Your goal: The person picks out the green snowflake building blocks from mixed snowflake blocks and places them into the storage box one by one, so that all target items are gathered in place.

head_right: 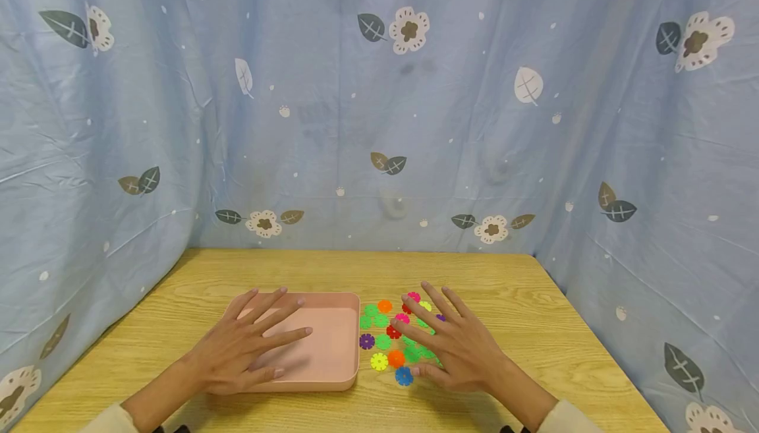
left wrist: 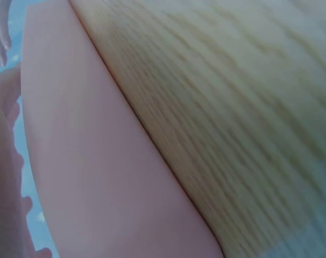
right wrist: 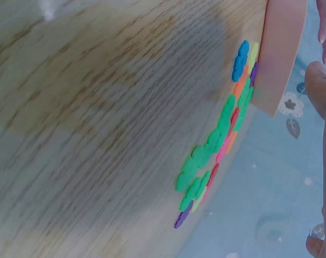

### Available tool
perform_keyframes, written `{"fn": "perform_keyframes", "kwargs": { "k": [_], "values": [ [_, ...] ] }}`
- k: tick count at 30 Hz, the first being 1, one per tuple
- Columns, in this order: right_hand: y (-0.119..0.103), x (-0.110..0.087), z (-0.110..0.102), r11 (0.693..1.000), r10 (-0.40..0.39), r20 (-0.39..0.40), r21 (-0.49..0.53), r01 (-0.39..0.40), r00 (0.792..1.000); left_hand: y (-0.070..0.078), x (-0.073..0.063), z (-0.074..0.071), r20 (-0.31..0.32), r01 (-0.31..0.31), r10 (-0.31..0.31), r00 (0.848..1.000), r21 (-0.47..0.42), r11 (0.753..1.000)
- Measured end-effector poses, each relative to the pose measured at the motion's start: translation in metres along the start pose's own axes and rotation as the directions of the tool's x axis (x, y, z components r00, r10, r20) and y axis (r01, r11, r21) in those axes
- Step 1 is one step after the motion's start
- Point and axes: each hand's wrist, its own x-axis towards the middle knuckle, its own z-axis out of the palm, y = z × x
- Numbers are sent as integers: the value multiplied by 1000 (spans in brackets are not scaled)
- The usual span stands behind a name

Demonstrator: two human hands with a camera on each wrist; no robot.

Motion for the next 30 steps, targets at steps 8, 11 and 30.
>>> {"fn": "perform_keyframes", "kwargs": {
  "k": [8,11,30],
  "values": [
    [-2,3,2,1000,10,-14,14,-10,1000,-1,-2,-2,8,41,-41,999,17,999],
    [-2,3,1,999,22,-12,26,-22,1000,-2,-3,-2,11,75,-75,997,19,997],
    [2,8,-6,925,322,129,169,-340,938,-19,-10,-11,242,587,-548,801,-140,797]
  ]
}}
